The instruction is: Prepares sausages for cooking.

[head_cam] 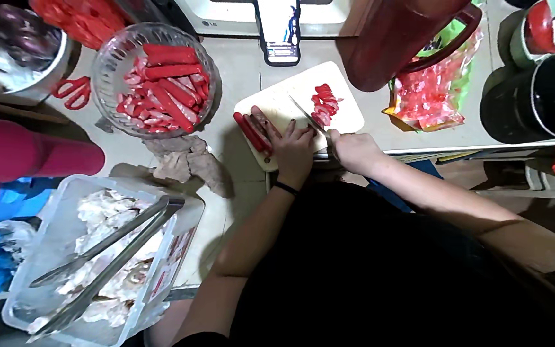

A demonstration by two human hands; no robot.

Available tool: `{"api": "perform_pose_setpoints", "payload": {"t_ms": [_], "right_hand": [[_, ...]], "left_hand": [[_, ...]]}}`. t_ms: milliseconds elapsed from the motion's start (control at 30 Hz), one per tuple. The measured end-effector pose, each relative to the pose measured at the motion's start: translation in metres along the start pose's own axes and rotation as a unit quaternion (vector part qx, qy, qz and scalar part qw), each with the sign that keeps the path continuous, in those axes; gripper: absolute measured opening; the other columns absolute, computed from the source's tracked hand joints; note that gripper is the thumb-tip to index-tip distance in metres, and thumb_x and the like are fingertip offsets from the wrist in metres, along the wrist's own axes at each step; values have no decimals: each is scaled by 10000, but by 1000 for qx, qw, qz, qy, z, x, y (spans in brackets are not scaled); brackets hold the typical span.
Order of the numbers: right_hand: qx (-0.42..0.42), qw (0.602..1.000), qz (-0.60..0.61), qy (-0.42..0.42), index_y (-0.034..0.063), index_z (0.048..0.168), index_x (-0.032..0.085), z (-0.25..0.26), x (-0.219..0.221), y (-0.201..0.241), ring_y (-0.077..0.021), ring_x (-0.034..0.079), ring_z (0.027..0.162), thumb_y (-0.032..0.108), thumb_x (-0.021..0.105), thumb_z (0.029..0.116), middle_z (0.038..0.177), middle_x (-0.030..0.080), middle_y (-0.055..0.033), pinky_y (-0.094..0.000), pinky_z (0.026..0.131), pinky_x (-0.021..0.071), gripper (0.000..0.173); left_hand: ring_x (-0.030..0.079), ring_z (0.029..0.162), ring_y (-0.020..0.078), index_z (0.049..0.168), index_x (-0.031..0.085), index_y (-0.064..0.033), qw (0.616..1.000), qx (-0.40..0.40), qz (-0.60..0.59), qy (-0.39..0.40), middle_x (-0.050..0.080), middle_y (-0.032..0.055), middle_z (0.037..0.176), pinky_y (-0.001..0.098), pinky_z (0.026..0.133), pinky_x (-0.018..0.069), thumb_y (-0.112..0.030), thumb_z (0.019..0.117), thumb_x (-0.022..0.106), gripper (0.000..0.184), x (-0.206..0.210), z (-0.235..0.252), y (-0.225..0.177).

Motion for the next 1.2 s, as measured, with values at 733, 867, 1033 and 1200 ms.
{"api": "perform_pose_setpoints", "payload": {"t_ms": [733,867,1033,1200], "right_hand": [[-11,999,33,22,46,1340,513,-2,13,-5,-441,710,985,232,423,1098,1004,703,-224,-616,780,553,318],[-3,994,87,62,43,1297,493,0,19,-10,-431,701,996,252,376,1117,1018,684,-224,-616,813,545,300],[-5,947,296,128,29,1274,464,3,34,-18,-211,640,551,261,303,1149,748,598,-112,-390,577,583,309],[48,996,78,22,20,1285,531,-15,17,-15,-439,708,1006,214,416,1093,1035,698,-232,-615,792,551,296]], "left_hand": [[358,1482,447,1468,546,-56,989,-67,132,6,528,166,1523,726,1161,193,-333,1028,516,520,-27,-9,18],[146,1549,496,1576,334,29,960,-171,203,91,286,271,1644,760,1175,17,-519,1046,387,764,-40,1,50],[187,1539,497,1536,460,-47,967,-118,200,102,329,250,1633,787,1155,42,-445,1040,445,636,-33,9,44],[299,1518,444,1578,359,-10,981,-88,139,105,332,229,1641,702,1210,26,-235,1030,477,604,-24,13,35]]}}
Point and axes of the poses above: each hand's wrist, its own z-axis towards the middle knuckle, its own x-axis out of the palm, y = z × x, the point moved 7 cm from there along z, towards the middle knuckle
